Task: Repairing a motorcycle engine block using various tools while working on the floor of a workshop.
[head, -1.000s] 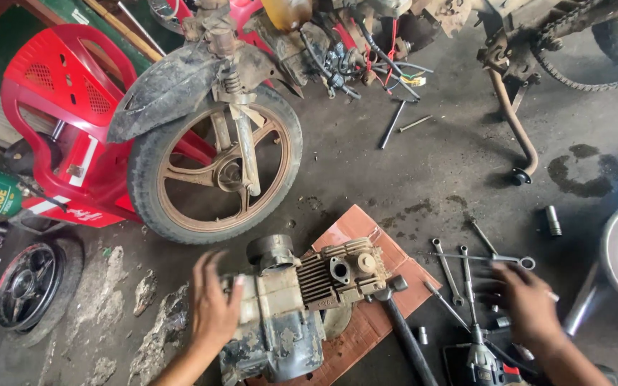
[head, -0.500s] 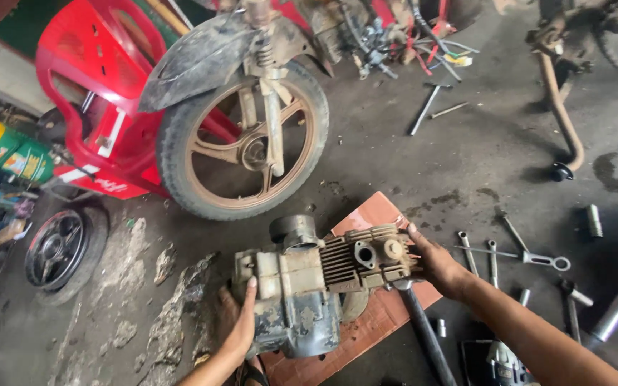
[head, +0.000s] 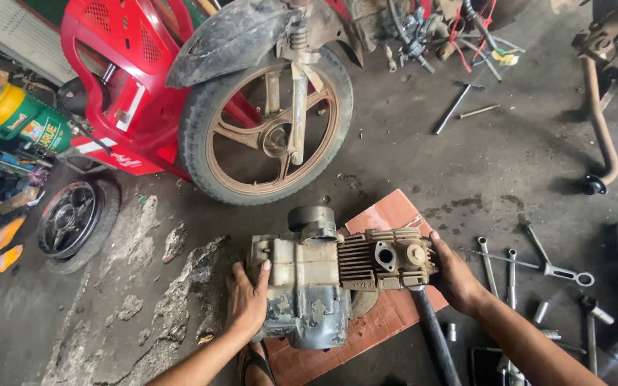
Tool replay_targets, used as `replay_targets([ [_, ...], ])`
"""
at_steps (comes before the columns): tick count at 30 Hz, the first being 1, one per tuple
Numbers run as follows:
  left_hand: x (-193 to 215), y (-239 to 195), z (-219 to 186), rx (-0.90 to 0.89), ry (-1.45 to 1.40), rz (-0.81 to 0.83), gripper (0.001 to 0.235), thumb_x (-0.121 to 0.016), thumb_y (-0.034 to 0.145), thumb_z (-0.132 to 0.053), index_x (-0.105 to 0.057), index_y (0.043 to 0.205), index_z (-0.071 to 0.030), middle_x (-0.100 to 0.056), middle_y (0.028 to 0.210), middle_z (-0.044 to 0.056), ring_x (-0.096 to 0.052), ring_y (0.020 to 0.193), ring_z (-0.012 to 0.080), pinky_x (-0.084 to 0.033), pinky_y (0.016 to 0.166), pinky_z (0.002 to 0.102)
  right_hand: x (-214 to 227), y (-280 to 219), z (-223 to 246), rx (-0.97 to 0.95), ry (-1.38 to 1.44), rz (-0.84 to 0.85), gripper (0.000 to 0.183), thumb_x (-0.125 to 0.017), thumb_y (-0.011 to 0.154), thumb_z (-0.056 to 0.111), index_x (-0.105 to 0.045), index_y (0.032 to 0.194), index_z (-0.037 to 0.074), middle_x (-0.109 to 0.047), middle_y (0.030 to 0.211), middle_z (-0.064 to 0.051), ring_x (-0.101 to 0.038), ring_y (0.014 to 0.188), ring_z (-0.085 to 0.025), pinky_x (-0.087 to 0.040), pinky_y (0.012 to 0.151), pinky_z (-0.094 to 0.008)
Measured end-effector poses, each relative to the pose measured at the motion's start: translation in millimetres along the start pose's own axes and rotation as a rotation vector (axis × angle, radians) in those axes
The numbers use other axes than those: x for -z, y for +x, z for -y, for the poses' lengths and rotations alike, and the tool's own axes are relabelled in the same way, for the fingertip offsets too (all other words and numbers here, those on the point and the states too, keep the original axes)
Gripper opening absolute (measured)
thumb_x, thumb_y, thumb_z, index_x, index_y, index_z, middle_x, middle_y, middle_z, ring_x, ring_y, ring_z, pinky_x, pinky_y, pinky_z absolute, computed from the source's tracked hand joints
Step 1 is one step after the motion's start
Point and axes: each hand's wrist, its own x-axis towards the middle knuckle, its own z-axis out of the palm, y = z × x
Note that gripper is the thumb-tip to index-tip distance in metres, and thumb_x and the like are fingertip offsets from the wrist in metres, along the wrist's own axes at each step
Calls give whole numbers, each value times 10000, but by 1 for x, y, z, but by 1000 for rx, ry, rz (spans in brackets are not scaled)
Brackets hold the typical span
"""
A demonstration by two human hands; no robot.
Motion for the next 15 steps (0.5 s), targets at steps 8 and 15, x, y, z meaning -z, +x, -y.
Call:
replay_targets([
  [8,-2,35,13,-134,11,16,1136,-285,818,-834,-83,1621,-57,-264,1620,268,-416,1417,434,-445,1111,522,17,-15,-41,20,37,-99,558,-427,999,517,-590,1341,107,-703,1237,-107,-648,1089,-272,-500,959,-450],
  [15,9,74,18,-480,133,-20,1010,-439,913,-756,-242,1580,-24,-353,1549,325,-423,1395,479,-389,1152,492,44,-36,-105,75,102,-20,572,-536,970,458,-579,1367,49,-666,1171,-133,-608,1033,-279,-493,849,-463],
])
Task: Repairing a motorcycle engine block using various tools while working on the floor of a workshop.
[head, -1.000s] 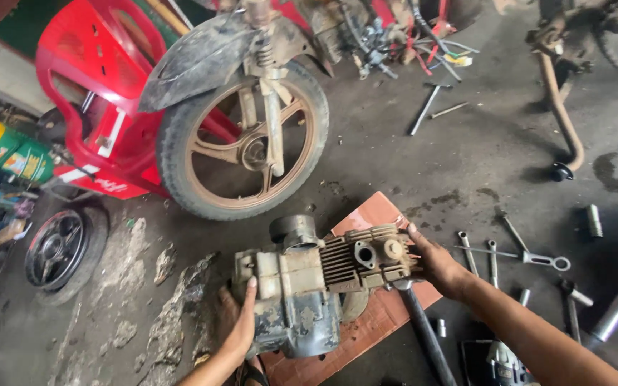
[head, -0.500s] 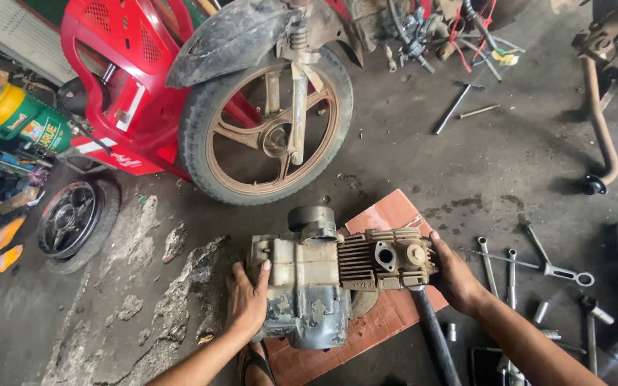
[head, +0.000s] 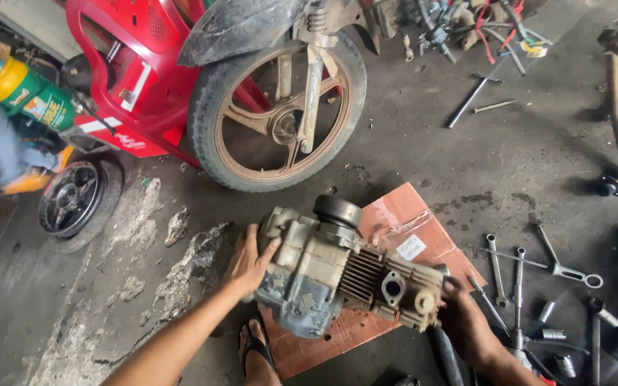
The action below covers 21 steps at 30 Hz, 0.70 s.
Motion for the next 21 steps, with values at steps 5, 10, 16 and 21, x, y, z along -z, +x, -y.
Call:
replay_targets([
  [5,28,15,-28,-46,-16,123,989,-423,865,-759,-282,1573,-82,-440,1506,280,-499,1351,448,-434,1118,500,-22,-38,-7,-91,-23,-121,608,-541,874,363,-489,1407,76,-653,1296,-172,-635,1182,-331,-494,961,-477],
  [10,17,43,0,-171,23,196,1032,-390,872,-811,-241,1584,-80,-380,1562,274,-424,1425,442,-394,1165,526,39,-19,-81,-3,-32,-93,746,-635,864,267,-412,1524,-1,-613,1381,-208,-582,1275,-312,-433,1055,-442],
  [16,23,63,-7,-256,85,293,1108,-370,824,-836,-159,1612,-86,-207,1669,232,-285,1509,410,-294,1186,533,70,-20,-129,3,-213,-31,886,-726,843,231,-301,1588,8,-593,1471,-205,-542,1365,-295,-401,1109,-418],
  [21,31,77,-16,-458,86,293,1093,-432,856,-848,-237,1602,-73,-230,1671,222,-263,1541,402,-288,1226,493,58,-28,-145,-65,-345,159,920,-799,793,171,-284,1550,84,-563,1478,-183,-535,1369,-259,-438,1103,-436],
])
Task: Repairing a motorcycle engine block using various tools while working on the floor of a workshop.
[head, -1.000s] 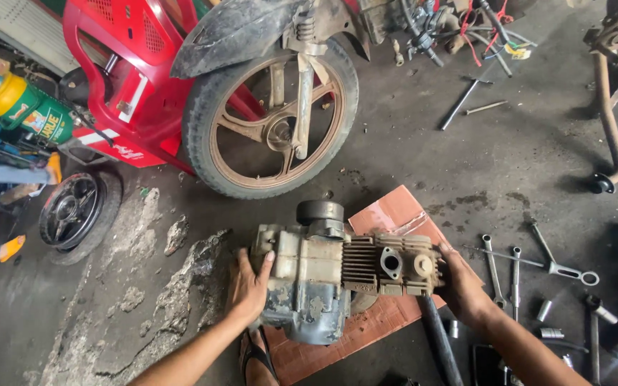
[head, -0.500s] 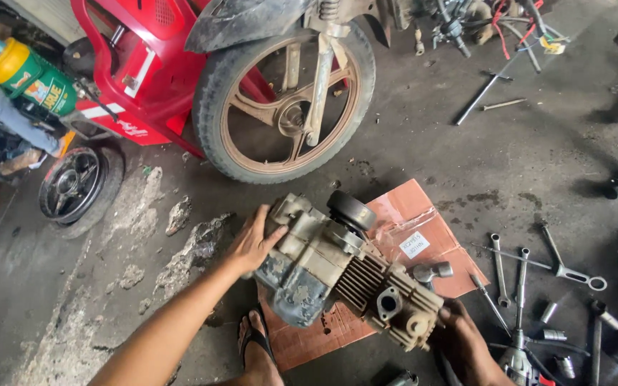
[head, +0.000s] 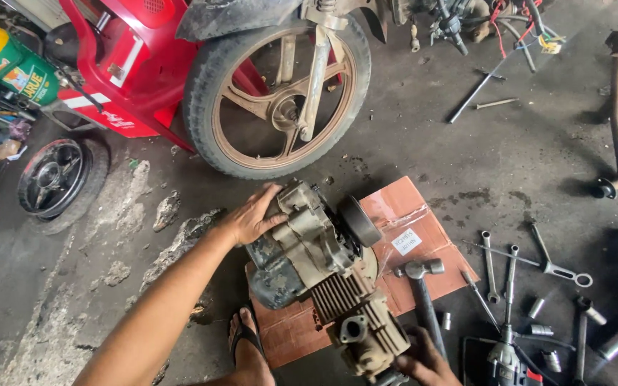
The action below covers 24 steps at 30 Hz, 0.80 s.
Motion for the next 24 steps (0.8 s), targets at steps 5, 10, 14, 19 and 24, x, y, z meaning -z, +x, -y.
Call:
replay_targets([
  [5,14,17,-11,-127,3,28,1063,-459,843,-826,-286,1577,-78,-296,1641,211,-321,1501,409,-334,1199,478,-34,-1,-9,-38,64,85,941,-825,791,137,-281,1559,121,-623,1416,-166,-607,1295,-239,-468,1055,-390],
  [10,12,33,0,-285,23,18,1004,-485,881,-783,-320,1563,-64,-338,1621,228,-362,1480,428,-361,1184,477,-61,3,-12,-166,-56,69,936,-867,754,135,-322,1515,146,-764,1240,-177,-721,1107,-248,-536,912,-378],
  [14,25,45,-15,-397,95,39,927,-541,902,-728,-346,1574,-121,-396,1602,207,-421,1450,428,-377,1180,491,-77,15,-46,65,-338,99,921,-945,760,167,-341,1452,100,-769,1181,-177,-725,1149,-214,-539,991,-354],
  [19,39,55,-30,-425,191,51,885,-611,853,-680,-391,1558,-191,-450,1569,156,-484,1382,408,-420,1128,514,-113,22,-79,334,-522,-60,1022,-967,734,271,-289,1469,59,-816,1064,-155,-795,983,-230,-584,926,-371],
  [24,45,66,-30,-591,344,-37,882,-696,807,-608,-429,1543,-202,-513,1475,157,-520,1329,382,-452,1110,505,-156,9,1,-152,-715,51,1035,-892,787,434,-251,1486,21,-698,1223,-283,-737,1175,-310,-575,1040,-357],
])
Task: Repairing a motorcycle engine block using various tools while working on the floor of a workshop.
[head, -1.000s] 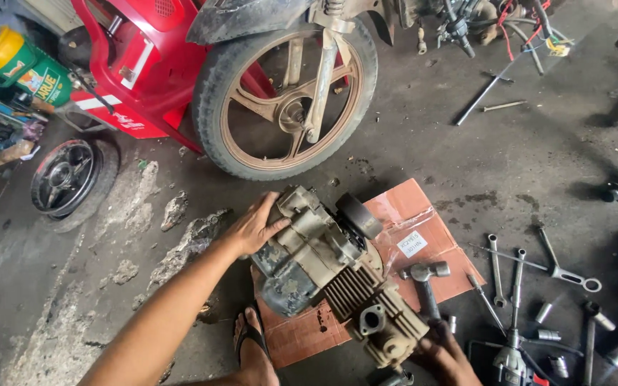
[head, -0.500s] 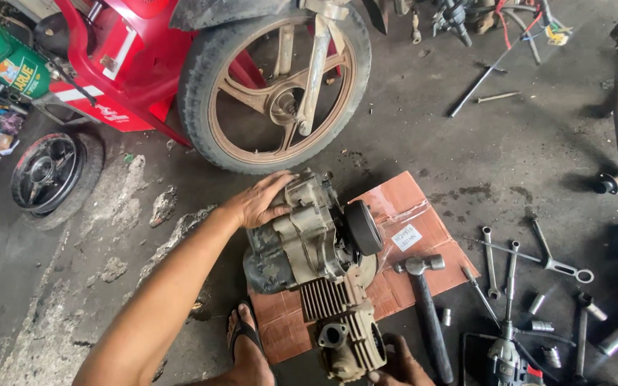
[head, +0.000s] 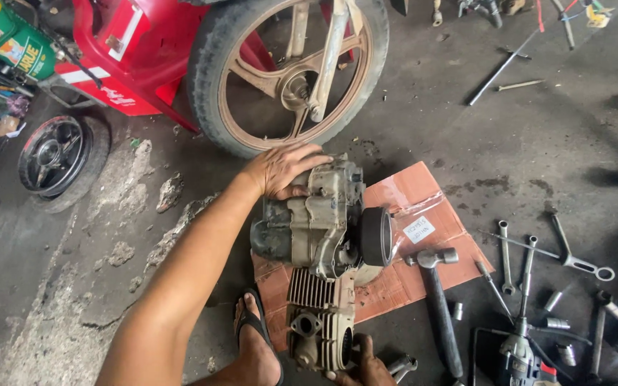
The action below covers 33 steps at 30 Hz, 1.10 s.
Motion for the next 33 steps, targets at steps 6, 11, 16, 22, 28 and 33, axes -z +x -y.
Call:
replay_targets([
  [6,14,-8,-27,145,241,32,917,-700,749,-647,-423,1542,-278,-545,1407,114,-490,1338,317,-405,1072,512,-2,11,-34,478,-78,-25,1289,-825,894,437,160,1437,-193,-518,1362,-377,-631,1231,-392,-564,996,-410],
  [11,1,-32,-63,465,325,-98,914,-620,821,-723,-386,1543,-213,-500,1447,156,-471,1331,345,-355,1099,590,66,-42,78,73,77,290,984,-829,837,255,-166,1537,60,-574,1435,-203,-749,1091,-291,-639,866,-382],
  [16,-29,-86,-155,983,-151,-588,840,-518,978,-613,-346,1575,-47,-396,1583,274,-436,1419,404,-383,1157,585,81,-46,58,72,393,441,740,-716,833,36,-394,1494,113,-620,1456,-145,-767,920,-265,-660,725,-394],
  [22,-284,-226,-227,1645,-1049,-1336,748,-469,1027,-531,-463,1503,46,-457,1595,201,-448,1454,290,-321,1194,383,110,-19,26,259,67,401,508,-674,904,74,-523,1386,123,-796,1183,-125,-804,984,-209,-662,786,-356],
  [28,-180,-93,-372,1206,-2644,-1808,561,-376,933,-575,-568,1341,-241,-674,1260,7,-633,1109,255,-530,997,486,211,-19,113,291,-546,-212,328,-674,902,283,-676,1196,137,-787,984,-92,-757,853,-246,-595,751,-413],
  [33,-224,-90,-382,1399,-2523,-2024,589,-396,1013,-569,-622,1352,-144,-690,1234,31,-651,1086,235,-538,975,433,252,-14,235,710,-641,-416,627,-710,864,453,-594,1321,39,-594,1310,-258,-609,1091,-435,-512,864,-499],
])
